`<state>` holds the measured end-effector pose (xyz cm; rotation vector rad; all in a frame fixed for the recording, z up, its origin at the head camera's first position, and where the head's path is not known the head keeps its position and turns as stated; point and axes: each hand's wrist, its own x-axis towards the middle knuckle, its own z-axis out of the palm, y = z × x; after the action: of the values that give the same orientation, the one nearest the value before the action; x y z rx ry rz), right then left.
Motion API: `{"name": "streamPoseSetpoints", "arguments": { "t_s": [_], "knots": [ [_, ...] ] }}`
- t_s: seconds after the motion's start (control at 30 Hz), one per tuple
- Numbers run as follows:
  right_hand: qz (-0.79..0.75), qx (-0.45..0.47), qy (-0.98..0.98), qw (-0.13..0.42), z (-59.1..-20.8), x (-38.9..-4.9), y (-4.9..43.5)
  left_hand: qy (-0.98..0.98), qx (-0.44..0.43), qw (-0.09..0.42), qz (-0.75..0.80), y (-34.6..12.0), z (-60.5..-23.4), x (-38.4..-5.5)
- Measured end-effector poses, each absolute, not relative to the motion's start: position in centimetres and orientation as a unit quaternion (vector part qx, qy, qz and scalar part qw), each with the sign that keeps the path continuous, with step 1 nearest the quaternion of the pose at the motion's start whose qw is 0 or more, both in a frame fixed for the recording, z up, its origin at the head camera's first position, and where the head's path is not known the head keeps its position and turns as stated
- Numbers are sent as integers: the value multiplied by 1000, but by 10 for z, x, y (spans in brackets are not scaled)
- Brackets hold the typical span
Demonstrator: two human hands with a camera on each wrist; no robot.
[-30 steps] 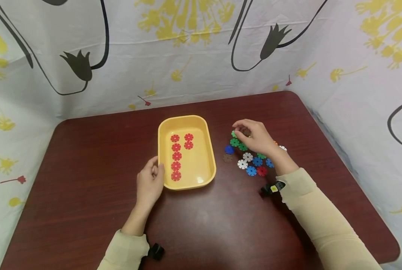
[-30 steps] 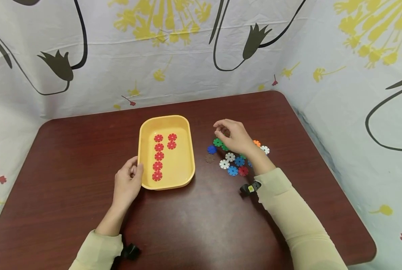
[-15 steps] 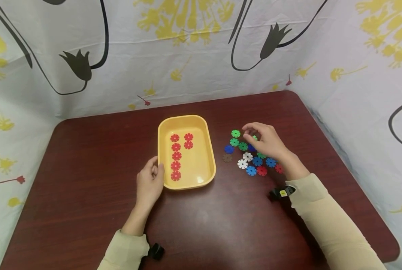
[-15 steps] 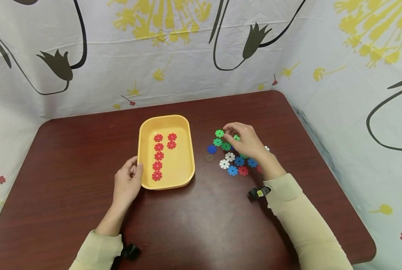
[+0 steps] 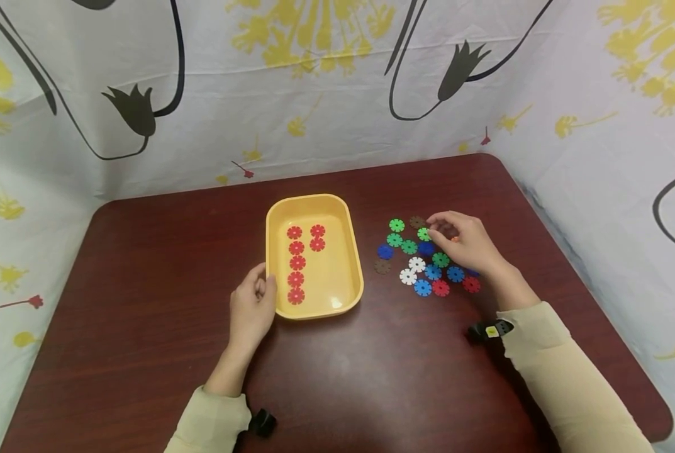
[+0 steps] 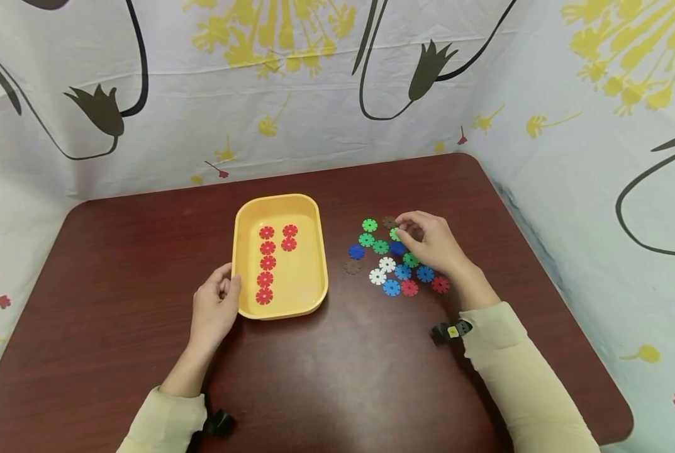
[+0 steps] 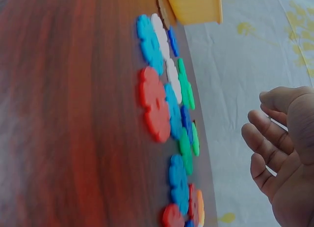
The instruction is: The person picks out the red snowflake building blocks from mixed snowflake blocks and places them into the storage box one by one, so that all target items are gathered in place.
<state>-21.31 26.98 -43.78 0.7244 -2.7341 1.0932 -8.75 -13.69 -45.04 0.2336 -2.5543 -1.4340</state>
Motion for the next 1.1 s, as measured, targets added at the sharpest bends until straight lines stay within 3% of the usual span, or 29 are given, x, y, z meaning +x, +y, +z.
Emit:
{"name": "streamPoseSetpoints", "arguments": {
  "t_s": [1.1],
  "knots": [
    [315,156,-935,38,-448,-192,323,-862,79,108,-488,-137,-452,-84]
  ]
}}
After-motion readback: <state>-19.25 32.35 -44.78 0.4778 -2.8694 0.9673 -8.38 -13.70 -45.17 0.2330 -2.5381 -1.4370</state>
